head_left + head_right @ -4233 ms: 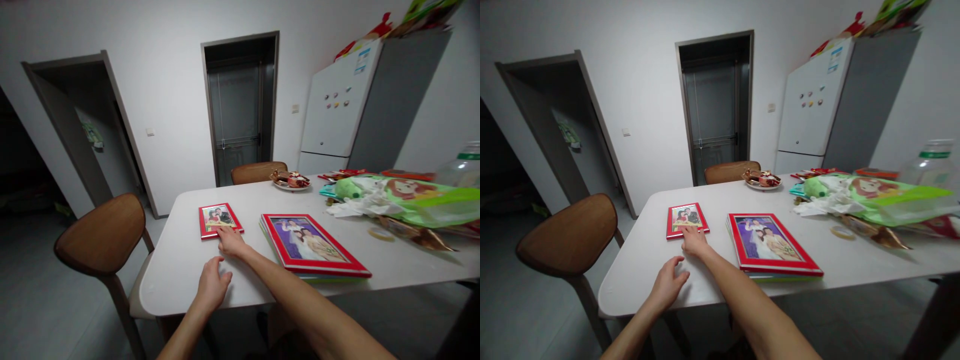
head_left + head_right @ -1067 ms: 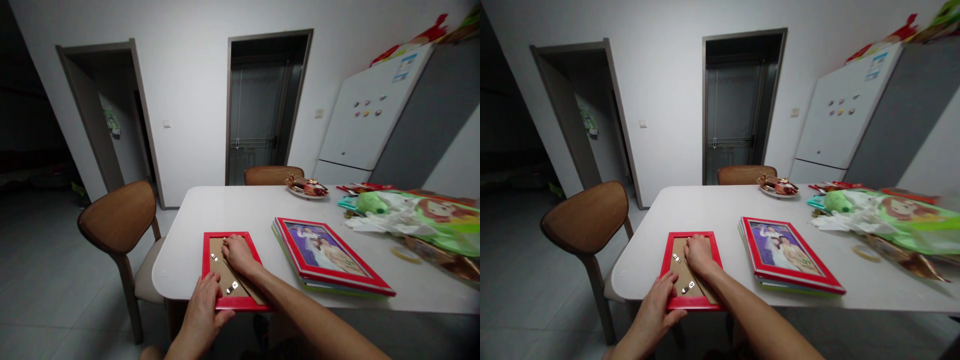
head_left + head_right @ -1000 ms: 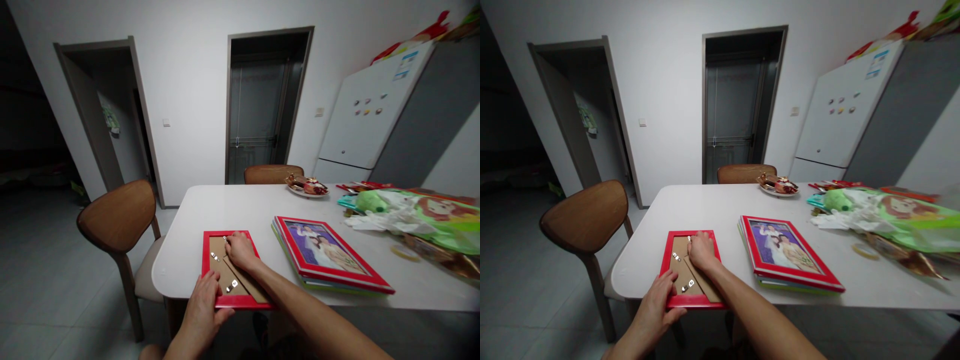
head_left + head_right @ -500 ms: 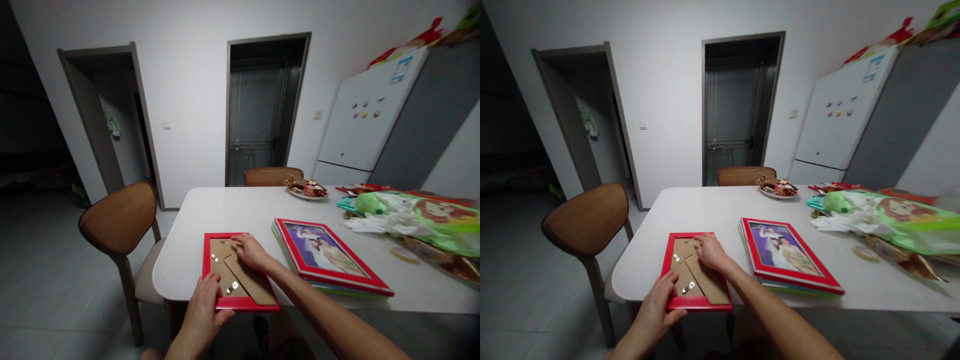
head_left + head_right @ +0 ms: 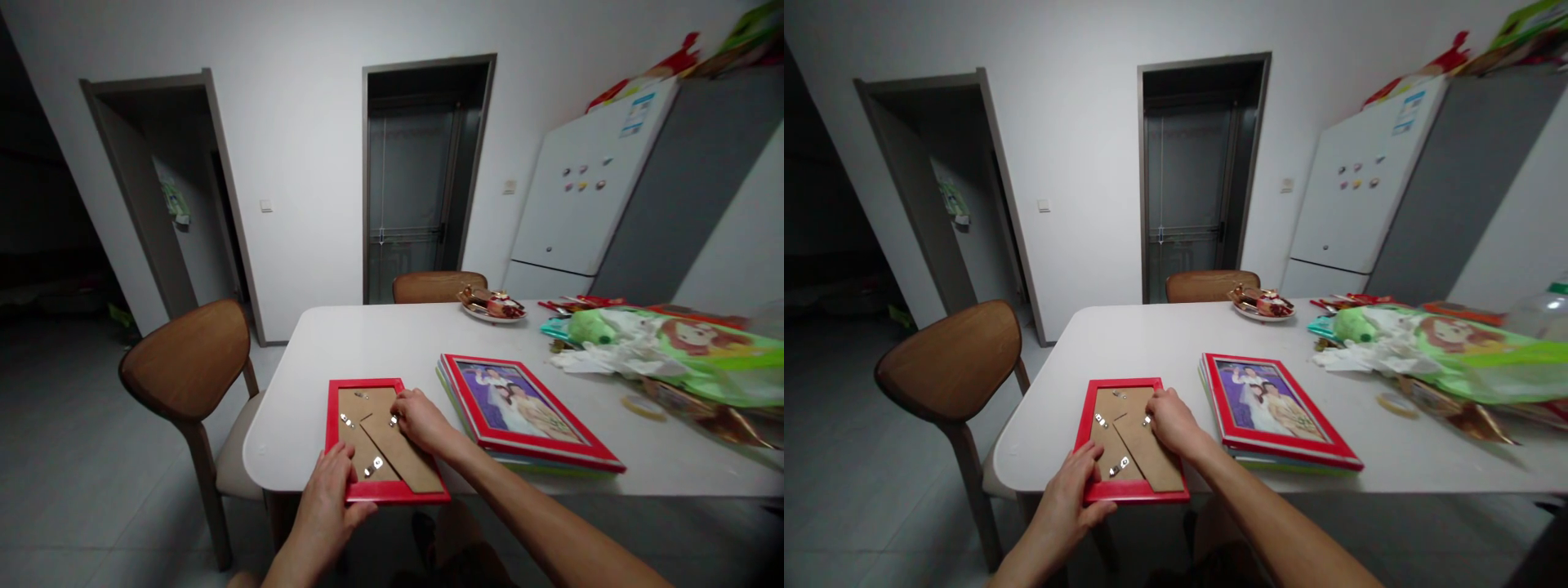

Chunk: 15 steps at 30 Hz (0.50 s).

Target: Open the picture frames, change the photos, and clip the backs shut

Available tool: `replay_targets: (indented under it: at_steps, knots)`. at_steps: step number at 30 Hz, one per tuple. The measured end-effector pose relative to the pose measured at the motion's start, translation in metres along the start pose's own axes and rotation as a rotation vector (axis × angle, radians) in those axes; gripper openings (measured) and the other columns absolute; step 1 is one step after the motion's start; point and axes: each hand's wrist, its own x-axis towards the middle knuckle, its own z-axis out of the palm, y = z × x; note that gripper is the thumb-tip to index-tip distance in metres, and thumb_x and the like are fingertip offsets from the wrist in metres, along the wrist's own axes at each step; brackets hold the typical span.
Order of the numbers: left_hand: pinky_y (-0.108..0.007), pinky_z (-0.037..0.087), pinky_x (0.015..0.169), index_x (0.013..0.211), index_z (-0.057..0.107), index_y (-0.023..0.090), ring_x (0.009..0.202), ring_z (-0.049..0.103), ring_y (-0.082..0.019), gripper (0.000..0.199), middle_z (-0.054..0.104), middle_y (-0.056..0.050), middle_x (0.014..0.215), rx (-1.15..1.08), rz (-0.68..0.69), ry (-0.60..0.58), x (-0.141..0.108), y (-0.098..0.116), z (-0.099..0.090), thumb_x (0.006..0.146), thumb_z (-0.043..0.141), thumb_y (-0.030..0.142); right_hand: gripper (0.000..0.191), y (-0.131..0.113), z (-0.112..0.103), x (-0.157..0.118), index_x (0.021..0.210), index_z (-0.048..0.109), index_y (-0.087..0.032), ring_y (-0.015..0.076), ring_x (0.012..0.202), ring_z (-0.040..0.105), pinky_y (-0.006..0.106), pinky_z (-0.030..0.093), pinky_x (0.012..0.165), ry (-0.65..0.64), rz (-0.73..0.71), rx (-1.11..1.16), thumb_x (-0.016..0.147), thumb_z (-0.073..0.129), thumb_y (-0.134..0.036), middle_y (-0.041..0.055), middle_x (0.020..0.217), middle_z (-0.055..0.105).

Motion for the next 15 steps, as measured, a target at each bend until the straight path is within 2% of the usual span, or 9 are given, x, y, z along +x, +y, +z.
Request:
replay_targets:
  at_steps: [4, 8, 12, 15]
  knots:
    - [-0.046, 0.028, 0.098, 0.08, 0.053, 0.017, 0.117, 0.036, -0.027, 0.025, 0.048, -0.014, 0.12, 0.014, -0.009, -0.026, 0.003, 0.001, 0.001, 0.059, 0.067, 0.02, 0.024, -0.011, -0.008, -0.021, 0.082, 0.063, -0.016, 0.0166, 0.083, 0.048, 0.024, 0.033, 0.074, 0.037, -0.048, 0.038, 0.076, 0.041, -0.023, 0.0074, 0.085, 0.059]
    - [-0.045, 0.026, 0.099, 0.077, 0.052, 0.018, 0.118, 0.035, -0.026, 0.022, 0.047, -0.013, 0.122, 0.003, -0.012, -0.004, 0.008, 0.002, 0.003, 0.06, 0.065, 0.017, 0.032, -0.027, -0.01, -0.035, 0.09, 0.061, -0.018, 0.0199, 0.084, 0.047, 0.027, 0.034, 0.073, 0.03, -0.034, 0.015, 0.068, 0.052, -0.039, 0.0081, 0.087, 0.058]
    - [-0.044, 0.028, 0.097, 0.082, 0.053, 0.017, 0.117, 0.036, -0.026, 0.026, 0.046, -0.014, 0.122, -0.067, -0.017, 0.034, 0.009, 0.0, 0.007, 0.059, 0.065, 0.017, 0.036, -0.034, -0.007, -0.031, 0.097, 0.058, -0.017, 0.0191, 0.085, 0.048, 0.026, 0.036, 0.074, 0.026, 0.054, 0.091, 0.062, 0.056, -0.026, 0.0077, 0.089, 0.058]
    - [-0.044, 0.029, 0.098, 0.093, 0.052, 0.017, 0.118, 0.035, -0.026, 0.039, 0.042, -0.013, 0.126, -0.165, -0.021, 0.074, 0.008, -0.002, 0.008, 0.056, 0.067, 0.016, 0.04, -0.036, -0.01, -0.027, 0.098, 0.057, -0.015, 0.0187, 0.089, 0.048, 0.026, 0.036, 0.078, 0.072, 0.08, 0.175, 0.058, 0.056, -0.019, 0.0075, 0.093, 0.056]
